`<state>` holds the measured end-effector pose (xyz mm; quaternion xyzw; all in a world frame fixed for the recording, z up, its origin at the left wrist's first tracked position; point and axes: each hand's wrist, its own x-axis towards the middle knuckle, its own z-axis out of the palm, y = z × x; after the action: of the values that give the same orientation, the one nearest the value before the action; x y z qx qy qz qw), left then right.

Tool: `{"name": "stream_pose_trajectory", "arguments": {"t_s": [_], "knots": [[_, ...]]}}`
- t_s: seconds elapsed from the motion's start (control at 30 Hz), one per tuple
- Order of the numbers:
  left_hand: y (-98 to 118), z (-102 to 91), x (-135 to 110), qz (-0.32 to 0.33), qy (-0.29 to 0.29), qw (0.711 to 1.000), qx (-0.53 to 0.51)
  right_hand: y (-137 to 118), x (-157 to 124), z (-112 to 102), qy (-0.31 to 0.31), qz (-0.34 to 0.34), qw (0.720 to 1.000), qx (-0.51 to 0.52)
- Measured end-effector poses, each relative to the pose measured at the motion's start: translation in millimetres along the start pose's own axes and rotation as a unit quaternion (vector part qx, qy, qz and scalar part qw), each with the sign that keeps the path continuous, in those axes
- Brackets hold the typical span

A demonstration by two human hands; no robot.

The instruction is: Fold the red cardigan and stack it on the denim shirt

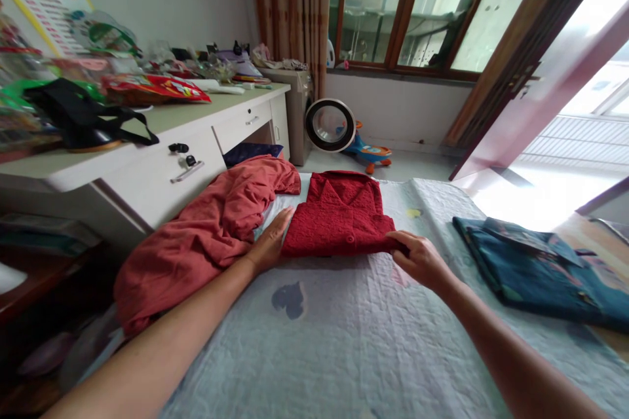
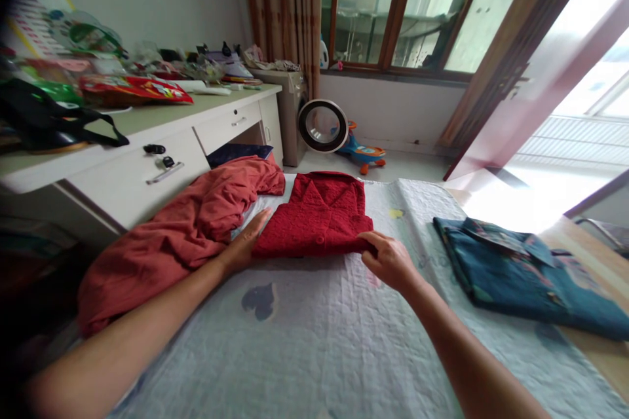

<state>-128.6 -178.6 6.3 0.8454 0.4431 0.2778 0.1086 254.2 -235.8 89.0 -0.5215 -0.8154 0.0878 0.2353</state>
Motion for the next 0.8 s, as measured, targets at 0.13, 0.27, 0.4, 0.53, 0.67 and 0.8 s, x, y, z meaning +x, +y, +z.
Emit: {"name": "stream_pose_trajectory", "arguments": {"t_s": [0.13, 0.27, 0.4, 0.53, 0.67, 0.8], "knots": [[4, 8.8, 17, 0.012, 0.009, 1.000, -0.017, 4, 0, -1, 0.003, -0.011, 1.000, 0.023], [9, 14.5, 28, -0.011, 0.019, 0.995, -0.097, 16, -13, 7, 0.029, -0.025, 0.999, 0.022], [15, 16.8, 35, -0.054, 0.043, 0.982, -0.178, 31, -32, 21, 0.064, -0.065, 0.995, -0.030], [15, 17.7, 41, -0.062, 0.058, 0.974, -0.211, 43, -40, 33, 0.047, -0.078, 0.993, -0.070], [11, 14.5, 44, -0.057, 0.063, 0.970, -0.226, 62, -36, 43, 0.031, -0.054, 0.995, -0.080], [14, 6.2, 44, -0.049, 0.038, 0.974, -0.219, 85, -23, 51, 0.050, -0.040, 0.996, -0.054]]}}
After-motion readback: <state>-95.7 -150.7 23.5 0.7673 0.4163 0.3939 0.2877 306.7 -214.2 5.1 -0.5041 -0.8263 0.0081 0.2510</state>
